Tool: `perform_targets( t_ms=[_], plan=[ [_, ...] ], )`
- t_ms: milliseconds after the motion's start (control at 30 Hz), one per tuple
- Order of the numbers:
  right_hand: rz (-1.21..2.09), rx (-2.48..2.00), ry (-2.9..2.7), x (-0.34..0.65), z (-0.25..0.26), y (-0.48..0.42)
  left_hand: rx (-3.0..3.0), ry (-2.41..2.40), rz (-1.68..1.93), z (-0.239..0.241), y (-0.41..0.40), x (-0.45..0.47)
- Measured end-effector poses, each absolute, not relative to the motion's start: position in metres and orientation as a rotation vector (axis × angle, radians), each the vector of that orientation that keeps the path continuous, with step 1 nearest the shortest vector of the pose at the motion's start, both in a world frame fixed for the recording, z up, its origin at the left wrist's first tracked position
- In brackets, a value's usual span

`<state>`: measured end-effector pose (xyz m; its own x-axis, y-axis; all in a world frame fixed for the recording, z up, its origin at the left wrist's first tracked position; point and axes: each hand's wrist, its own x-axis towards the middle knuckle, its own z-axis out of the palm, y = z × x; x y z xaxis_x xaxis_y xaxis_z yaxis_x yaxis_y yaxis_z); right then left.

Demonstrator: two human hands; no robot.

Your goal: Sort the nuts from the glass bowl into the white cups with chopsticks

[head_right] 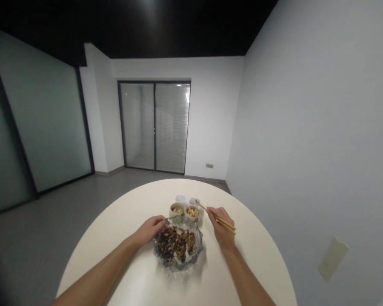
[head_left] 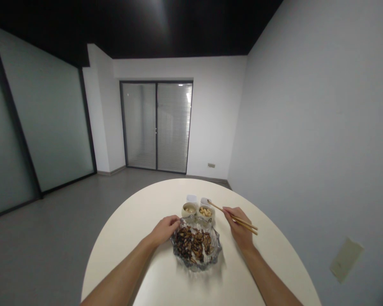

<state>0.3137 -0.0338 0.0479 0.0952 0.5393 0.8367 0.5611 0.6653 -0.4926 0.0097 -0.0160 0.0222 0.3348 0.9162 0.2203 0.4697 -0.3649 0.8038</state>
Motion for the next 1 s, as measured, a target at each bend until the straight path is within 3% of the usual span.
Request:
perform_targets(
  t_ms=[733,1000],
  plan=[
    [0.061,-0.969,-1.493,0.315,0.054,-0.036,1.967,1.202,0.903,0.015,-0.012,0.009],
    [0.355,-0.892,-1.547,0.308,0.065,-0.046,1.972,1.208,0.912,0.013,-0.010,0.008]
  ],
)
